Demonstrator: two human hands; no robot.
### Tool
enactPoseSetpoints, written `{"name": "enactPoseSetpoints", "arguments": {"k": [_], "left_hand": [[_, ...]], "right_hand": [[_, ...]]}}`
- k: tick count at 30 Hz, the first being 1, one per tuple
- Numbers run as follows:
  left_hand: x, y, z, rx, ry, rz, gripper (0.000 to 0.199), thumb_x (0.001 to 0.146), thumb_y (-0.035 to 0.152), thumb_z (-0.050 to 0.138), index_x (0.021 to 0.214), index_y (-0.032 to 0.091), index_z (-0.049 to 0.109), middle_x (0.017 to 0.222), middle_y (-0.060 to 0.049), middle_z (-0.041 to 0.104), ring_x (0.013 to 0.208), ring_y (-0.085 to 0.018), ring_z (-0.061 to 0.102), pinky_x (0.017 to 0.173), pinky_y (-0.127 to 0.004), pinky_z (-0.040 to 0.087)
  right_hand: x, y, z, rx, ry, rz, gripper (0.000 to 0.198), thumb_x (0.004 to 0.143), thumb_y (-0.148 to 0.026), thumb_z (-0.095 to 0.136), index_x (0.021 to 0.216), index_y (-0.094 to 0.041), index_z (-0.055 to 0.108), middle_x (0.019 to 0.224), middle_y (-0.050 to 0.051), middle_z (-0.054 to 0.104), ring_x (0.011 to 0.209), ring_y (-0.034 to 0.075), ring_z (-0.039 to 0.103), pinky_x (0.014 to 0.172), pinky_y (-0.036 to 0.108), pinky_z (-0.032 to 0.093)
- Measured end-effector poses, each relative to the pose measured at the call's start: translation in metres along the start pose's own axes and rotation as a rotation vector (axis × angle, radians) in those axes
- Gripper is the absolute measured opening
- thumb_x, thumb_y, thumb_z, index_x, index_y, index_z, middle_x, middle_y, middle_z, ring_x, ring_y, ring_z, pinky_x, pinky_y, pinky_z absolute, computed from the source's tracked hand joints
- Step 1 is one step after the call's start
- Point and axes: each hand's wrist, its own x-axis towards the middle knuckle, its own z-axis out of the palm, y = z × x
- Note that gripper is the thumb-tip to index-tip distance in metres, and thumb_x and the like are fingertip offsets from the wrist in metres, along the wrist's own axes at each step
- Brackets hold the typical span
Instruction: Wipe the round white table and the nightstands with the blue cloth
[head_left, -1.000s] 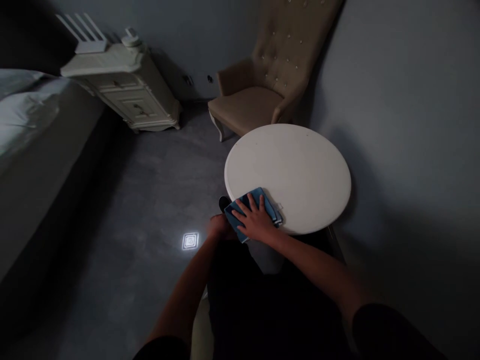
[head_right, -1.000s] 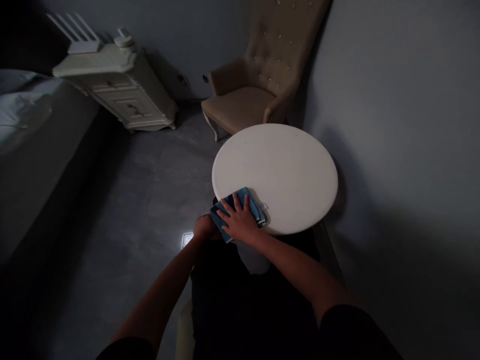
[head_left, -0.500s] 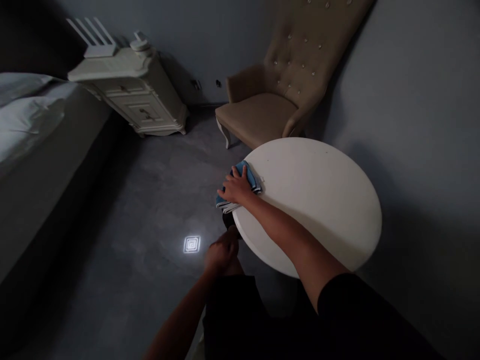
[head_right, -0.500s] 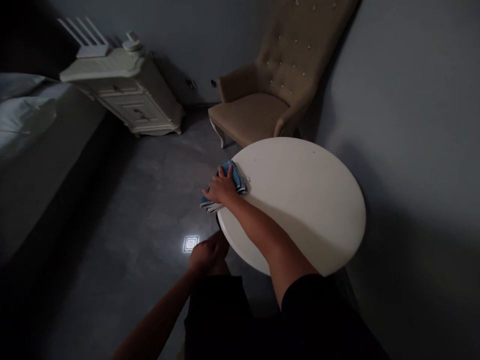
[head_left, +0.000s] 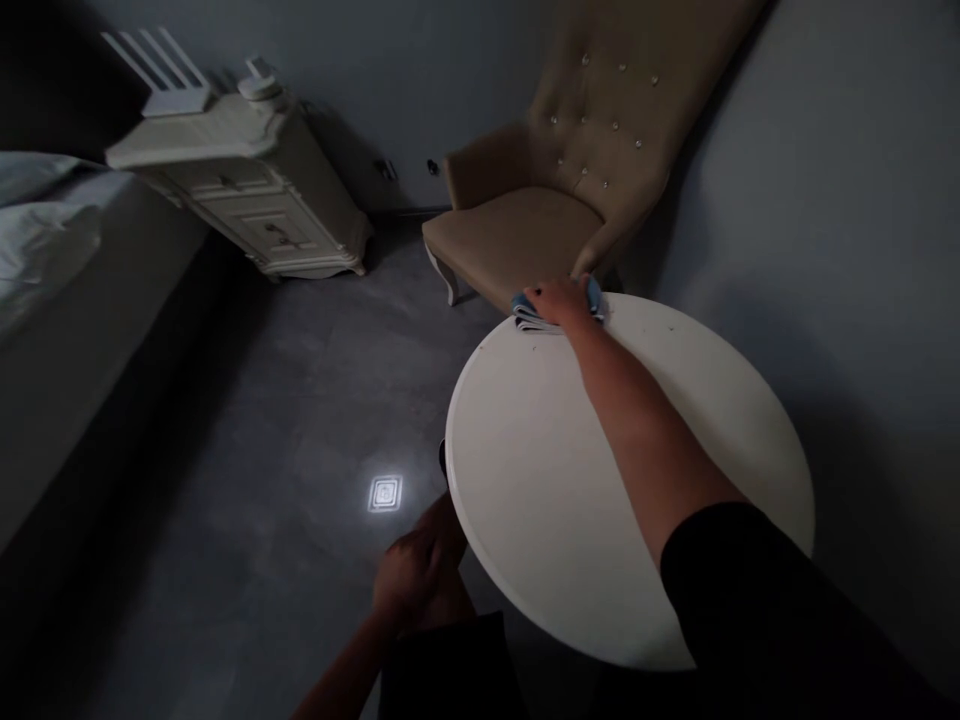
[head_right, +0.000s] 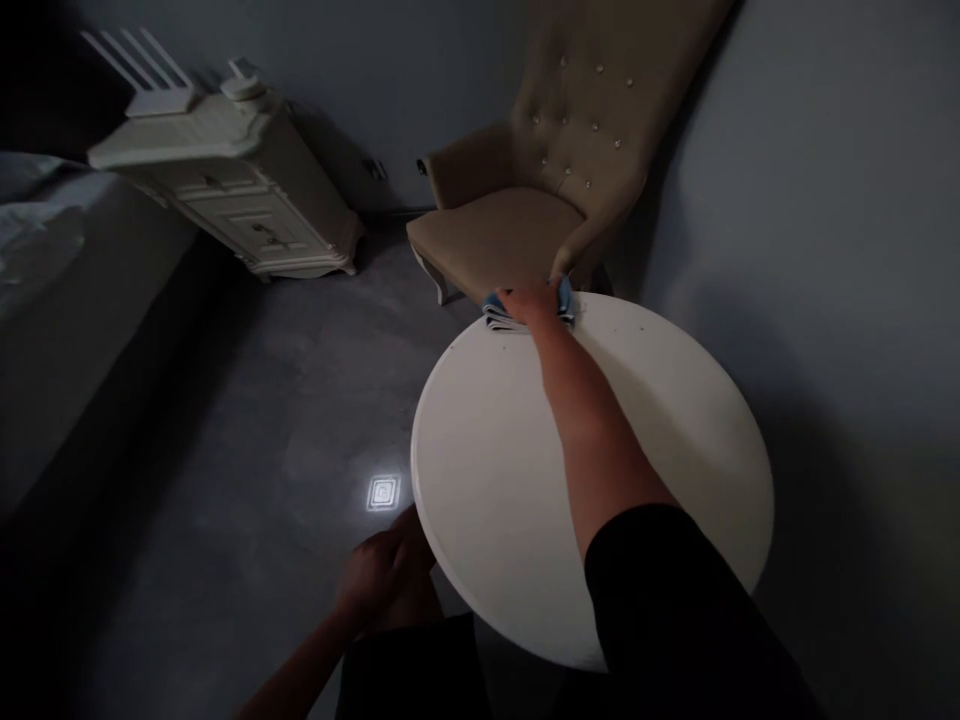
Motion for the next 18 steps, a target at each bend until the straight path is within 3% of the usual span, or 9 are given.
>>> {"name": "enactPoseSetpoints", "arguments": {"k": [3, 8, 11, 15, 18], "left_hand": [[0.002, 0.001, 0.000, -0.001, 0.002, -0.005, 0.049, 0.118, 0.043, 0.045, 0.107, 0.021, 0.088, 0.113, -0.016, 0.089, 0.106, -0.032, 0.083, 0.095, -0.040, 0.056], [0.005, 0.017, -0.010, -0.010, -0.042, -0.001, 0.051, 0.119, 0.045, 0.042, 0.122, 0.026, 0.088, 0.128, -0.015, 0.091, 0.117, -0.035, 0.084, 0.097, -0.041, 0.056], [0.005, 0.029, -0.016, 0.005, -0.047, 0.005, 0.051, 0.119, 0.044, 0.042, 0.141, 0.027, 0.086, 0.134, -0.015, 0.090, 0.123, -0.036, 0.084, 0.099, -0.042, 0.056], [0.002, 0.041, -0.020, 0.034, -0.017, 0.013, 0.055, 0.119, 0.041, 0.045, 0.163, 0.029, 0.076, 0.136, -0.014, 0.090, 0.125, -0.035, 0.085, 0.099, -0.040, 0.057], [-0.002, 0.050, -0.024, 0.027, -0.005, 0.046, 0.056, 0.121, 0.045, 0.042, 0.163, 0.030, 0.076, 0.137, -0.014, 0.090, 0.125, -0.036, 0.085, 0.098, -0.039, 0.058]], "right_hand": [[0.003, 0.065, -0.011, -0.023, 0.018, 0.118, 0.071, 0.125, -0.062, 0.035, 0.147, -0.016, 0.085, 0.158, 0.028, 0.076, 0.149, 0.048, 0.068, 0.134, 0.082, 0.032], [-0.030, 0.169, -0.026, -0.001, 0.033, 0.287, 0.080, 0.124, -0.069, 0.031, 0.156, -0.012, 0.078, 0.159, 0.032, 0.073, 0.146, 0.044, 0.071, 0.123, 0.060, 0.053], [-0.070, 0.216, -0.035, 0.015, 0.037, 0.387, 0.077, 0.124, -0.069, 0.033, 0.160, -0.015, 0.075, 0.159, 0.031, 0.074, 0.143, 0.043, 0.073, 0.120, 0.058, 0.055], [-0.137, 0.258, -0.042, 0.033, 0.061, 0.483, 0.072, 0.126, -0.066, 0.036, 0.166, -0.016, 0.070, 0.160, 0.032, 0.072, 0.142, 0.042, 0.073, 0.117, 0.056, 0.055], [-0.193, 0.279, -0.045, 0.067, 0.069, 0.516, 0.072, 0.126, -0.064, 0.037, 0.171, -0.015, 0.064, 0.161, 0.034, 0.070, 0.143, 0.042, 0.073, 0.114, 0.053, 0.054]]}}
